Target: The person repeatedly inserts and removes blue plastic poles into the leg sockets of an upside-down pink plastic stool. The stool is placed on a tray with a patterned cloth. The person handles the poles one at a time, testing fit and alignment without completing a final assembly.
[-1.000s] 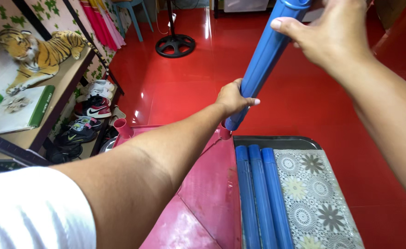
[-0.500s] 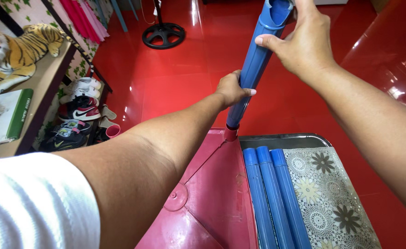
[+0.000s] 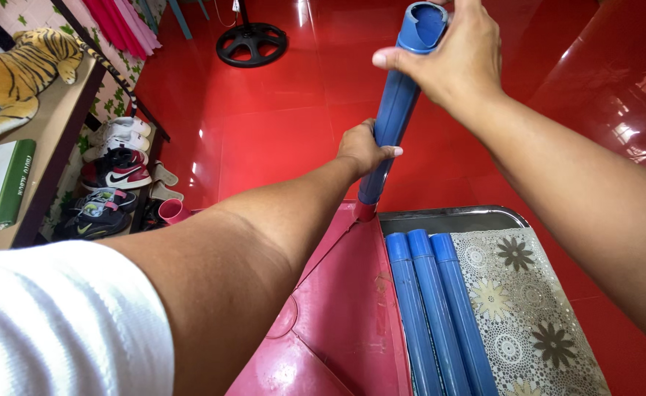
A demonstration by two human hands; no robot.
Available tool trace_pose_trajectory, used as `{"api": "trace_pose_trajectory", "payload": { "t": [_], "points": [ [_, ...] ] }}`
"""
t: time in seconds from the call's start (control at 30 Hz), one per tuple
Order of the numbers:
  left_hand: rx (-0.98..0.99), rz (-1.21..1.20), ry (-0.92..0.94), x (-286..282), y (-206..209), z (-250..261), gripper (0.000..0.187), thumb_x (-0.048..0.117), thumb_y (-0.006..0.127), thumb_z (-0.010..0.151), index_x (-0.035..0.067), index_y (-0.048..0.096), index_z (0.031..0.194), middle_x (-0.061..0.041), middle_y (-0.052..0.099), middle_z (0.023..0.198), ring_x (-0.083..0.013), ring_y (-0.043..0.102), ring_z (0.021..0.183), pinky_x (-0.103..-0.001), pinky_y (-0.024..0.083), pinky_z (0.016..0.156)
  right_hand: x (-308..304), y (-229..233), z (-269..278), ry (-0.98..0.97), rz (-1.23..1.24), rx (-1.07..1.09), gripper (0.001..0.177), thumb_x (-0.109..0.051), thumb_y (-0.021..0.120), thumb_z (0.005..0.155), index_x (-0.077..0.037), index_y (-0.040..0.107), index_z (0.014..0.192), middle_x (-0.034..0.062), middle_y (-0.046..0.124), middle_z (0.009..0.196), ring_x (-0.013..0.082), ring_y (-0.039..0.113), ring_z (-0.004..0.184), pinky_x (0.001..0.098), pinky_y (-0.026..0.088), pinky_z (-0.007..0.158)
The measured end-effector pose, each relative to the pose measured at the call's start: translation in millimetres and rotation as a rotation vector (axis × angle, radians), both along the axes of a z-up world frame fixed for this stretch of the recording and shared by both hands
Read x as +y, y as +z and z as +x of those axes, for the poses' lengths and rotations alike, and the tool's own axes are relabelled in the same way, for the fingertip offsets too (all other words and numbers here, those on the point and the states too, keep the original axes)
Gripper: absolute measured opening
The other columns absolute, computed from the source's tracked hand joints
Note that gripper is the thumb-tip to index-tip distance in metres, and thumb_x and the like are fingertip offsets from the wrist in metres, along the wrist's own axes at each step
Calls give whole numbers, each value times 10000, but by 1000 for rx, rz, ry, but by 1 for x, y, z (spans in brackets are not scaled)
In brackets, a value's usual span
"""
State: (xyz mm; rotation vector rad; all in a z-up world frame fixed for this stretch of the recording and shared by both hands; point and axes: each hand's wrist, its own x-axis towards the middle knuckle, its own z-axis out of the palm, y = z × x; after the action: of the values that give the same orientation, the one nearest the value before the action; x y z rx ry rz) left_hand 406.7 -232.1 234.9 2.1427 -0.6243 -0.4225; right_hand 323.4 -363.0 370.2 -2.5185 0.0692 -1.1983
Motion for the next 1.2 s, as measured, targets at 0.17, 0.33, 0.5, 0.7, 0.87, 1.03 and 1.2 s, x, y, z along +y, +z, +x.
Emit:
{"api": "trace_pose_trajectory", "payload": {
  "t": [0.17,0.33,0.5,0.7,0.87,1.03,1.2],
  "points": [
    [1,41,28,2,-3,10,719,361,927,716,95,615,1306,-112,732,1173,-233,706,1107,-369,552,968,-4,0,28,-15,126,141,626,-323,1053,715,-62,660,1126,115,738,1022,236,741,922,375,601,810],
    [146,-380,-85,-4,-7,34,749,251,861,671,126,567,1349,-104,743,1144,-230,735,1035,-380,622,853,-14,13,38,445,502,356,519,-35,881,707,-76,638,1164,48,702,1070,184,742,985,335,656,838],
    [-55,-224,-17,-6,13,23,751,317,934,634,99,608,1275,-101,770,1103,-215,747,1022,-347,587,911,-17,17,38,382,362,454,638,-65,894,720,-122,601,1284,37,691,1086,158,704,955,313,626,798],
    [-214,-13,121,-5,28,-3,768,383,990,588,90,529,1128,-118,710,1034,-272,696,988,-412,547,850,-7,-7,39,-162,255,304,638,-386,1047,703,7,649,1010,122,707,908,195,710,785,347,589,665],
    [-42,-174,-70,-6,14,32,725,317,955,626,95,583,1207,-101,745,1078,-217,742,995,-362,590,875,-14,8,48,89,441,459,517,-144,969,637,-50,696,1066,94,724,967,188,736,833,343,638,687],
    [-116,-186,-33,-5,3,30,700,261,955,636,105,674,1258,-90,778,1123,-206,748,1045,-343,571,930,-25,10,44,374,638,573,525,-3,847,658,-55,719,1164,59,757,1119,180,765,1044,339,616,823],
    [-113,-172,79,-5,13,10,698,301,920,662,127,657,1285,-86,780,1099,-231,764,1027,-369,577,928,-25,-11,38,263,470,505,773,-110,854,753,-82,564,1469,152,679,1346,312,682,1239,430,591,1021]
  ]
}}
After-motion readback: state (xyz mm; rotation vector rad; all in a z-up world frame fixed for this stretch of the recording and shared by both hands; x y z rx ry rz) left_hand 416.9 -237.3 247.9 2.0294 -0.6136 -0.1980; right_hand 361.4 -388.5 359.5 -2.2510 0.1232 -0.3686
